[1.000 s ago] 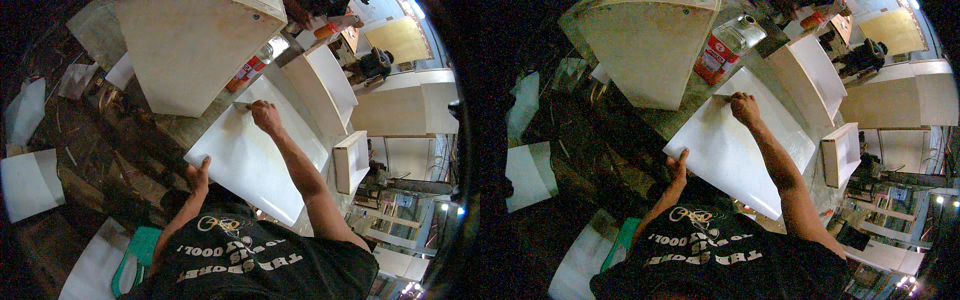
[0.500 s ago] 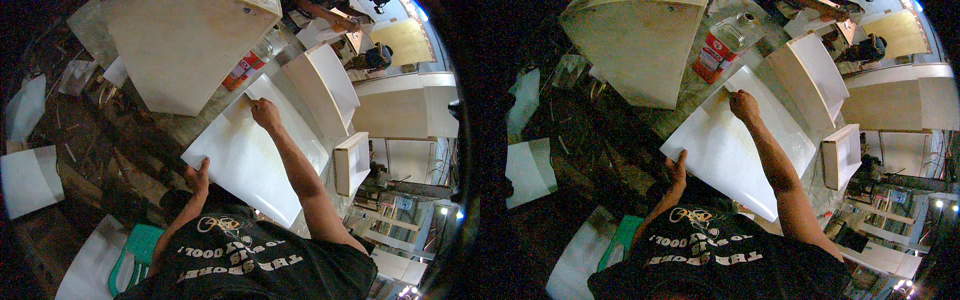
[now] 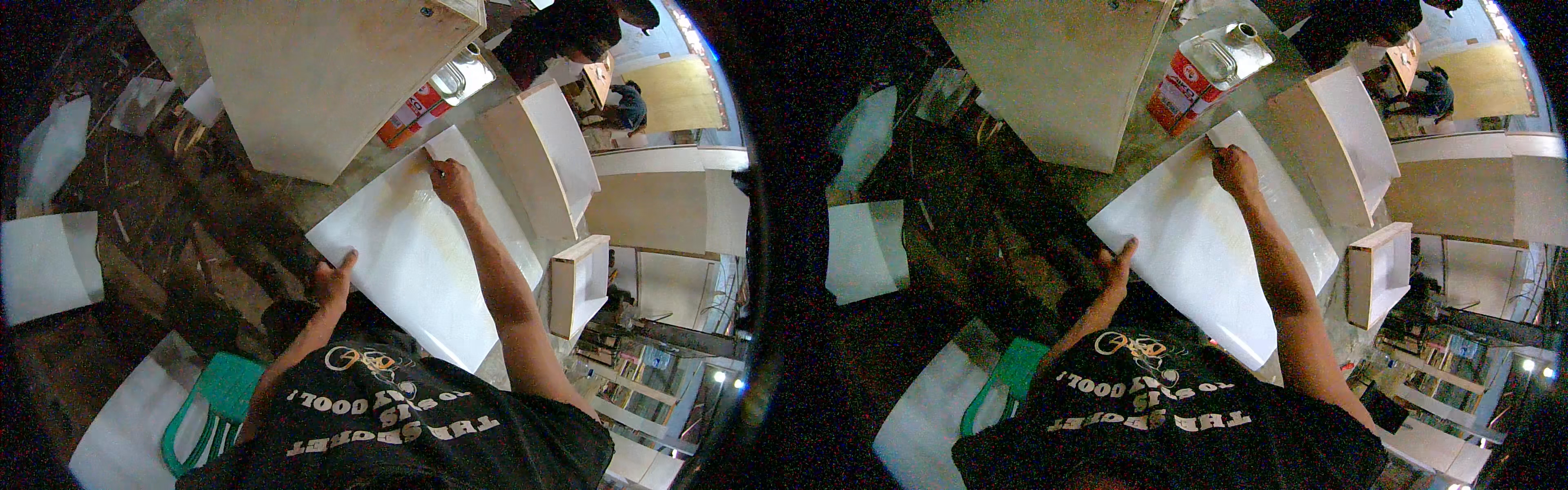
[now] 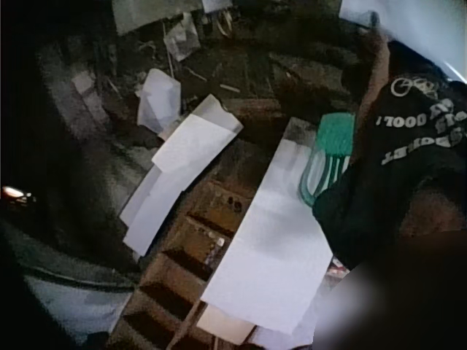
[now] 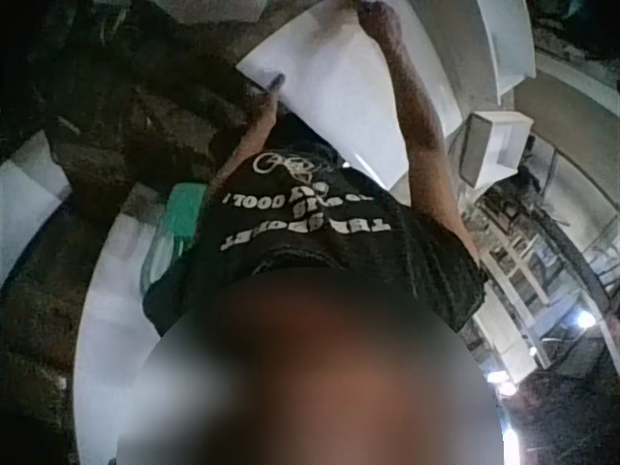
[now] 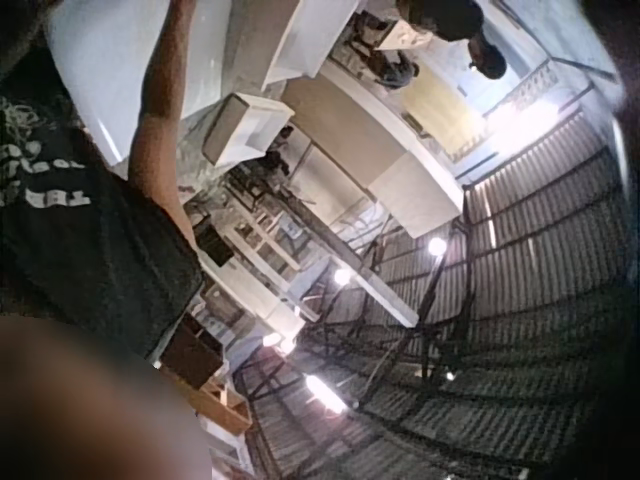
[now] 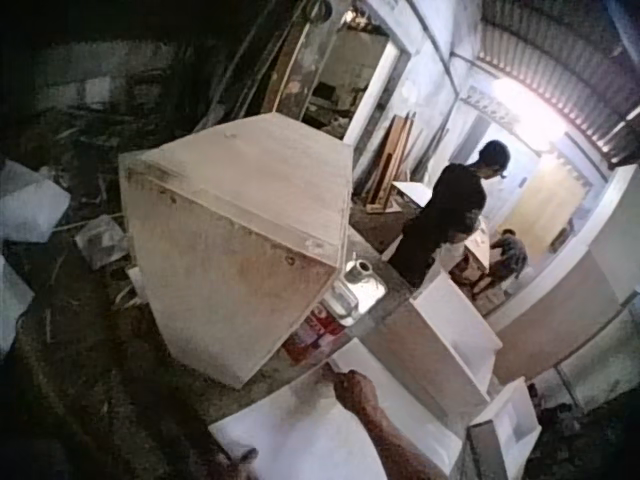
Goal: The person pours a yellow liquid from a metal can onto a white rectangular wooden panel and spreads it evenly using a small rectangular block. The person repeats this process multiple times, flipping the panel to treat different areas.
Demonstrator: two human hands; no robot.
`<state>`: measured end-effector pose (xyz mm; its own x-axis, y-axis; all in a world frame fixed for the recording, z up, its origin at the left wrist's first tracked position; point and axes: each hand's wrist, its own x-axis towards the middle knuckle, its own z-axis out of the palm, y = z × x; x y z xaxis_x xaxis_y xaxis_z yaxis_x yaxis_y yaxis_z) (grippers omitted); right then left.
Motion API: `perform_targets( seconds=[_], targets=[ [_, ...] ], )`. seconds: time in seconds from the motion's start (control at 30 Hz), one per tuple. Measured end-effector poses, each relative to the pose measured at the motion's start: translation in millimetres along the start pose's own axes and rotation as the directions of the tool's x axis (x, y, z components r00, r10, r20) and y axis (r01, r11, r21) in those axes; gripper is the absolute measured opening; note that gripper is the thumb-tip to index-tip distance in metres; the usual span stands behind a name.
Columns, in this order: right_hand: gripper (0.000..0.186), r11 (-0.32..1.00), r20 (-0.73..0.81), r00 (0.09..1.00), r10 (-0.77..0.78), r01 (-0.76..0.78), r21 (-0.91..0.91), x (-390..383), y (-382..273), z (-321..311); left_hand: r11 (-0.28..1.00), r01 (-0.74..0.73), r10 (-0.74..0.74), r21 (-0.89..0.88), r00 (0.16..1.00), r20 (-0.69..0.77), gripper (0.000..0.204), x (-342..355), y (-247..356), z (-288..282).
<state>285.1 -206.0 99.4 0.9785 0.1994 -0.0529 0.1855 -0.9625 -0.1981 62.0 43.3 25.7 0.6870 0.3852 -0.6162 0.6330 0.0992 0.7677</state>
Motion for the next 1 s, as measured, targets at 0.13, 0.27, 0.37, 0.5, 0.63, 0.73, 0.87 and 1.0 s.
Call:
perform_targets(
  seconds=[0.13, 0.27, 0.37, 0.5, 0.63, 0.73, 0.87, 1.0],
  targets=[
    [0.027, 0.999, 0.042, 0.999, -0.025, 0.026, -0.023, 2, -11, 0, 0.992, -0.103, 0.098, 0.076, 0.993, 0.068, 0.062, -3, -10, 5],
    [0.019, 0.998, 0.091, 0.996, 0.024, -0.029, 0.054, -8, -38, 4, 0.962, -0.255, 0.261, -0.095, 0.963, 0.062, 0.052, -8, -4, 7],
    [0.019, 0.989, 0.031, 0.993, -0.110, 0.107, 0.101, -25, -61, 9, 0.949, -0.267, 0.282, -0.170, 0.957, 0.071, 0.046, -9, -1, 5],
    [0.011, 0.950, 0.008, 0.983, -0.184, 0.176, 0.256, -54, -91, 16, 0.957, -0.247, 0.267, -0.154, 0.955, 0.131, 0.044, -8, -1, 3],
    [0.014, 0.960, 0.125, 0.968, -0.216, 0.187, 0.206, -69, -113, 22, 0.989, -0.116, 0.138, -0.092, 0.947, 0.290, 0.057, 0, -4, 5],
    [0.015, 0.943, 0.087, 0.959, -0.270, 0.246, 0.224, -80, -131, 24, 0.943, -0.331, 0.328, -0.020, 0.922, 0.205, 0.047, 2, -15, 1],
    [0.019, 0.922, 0.066, 0.956, -0.286, 0.255, 0.292, -93, -151, 25, 0.933, -0.340, 0.288, 0.119, 0.902, 0.321, 0.046, 10, -40, 7],
    [0.024, 0.950, 0.117, 0.962, -0.246, 0.215, 0.228, -98, -162, 30, 0.961, -0.220, 0.276, -0.168, 0.824, 0.495, 0.049, 14, -62, 23]
  ],
)
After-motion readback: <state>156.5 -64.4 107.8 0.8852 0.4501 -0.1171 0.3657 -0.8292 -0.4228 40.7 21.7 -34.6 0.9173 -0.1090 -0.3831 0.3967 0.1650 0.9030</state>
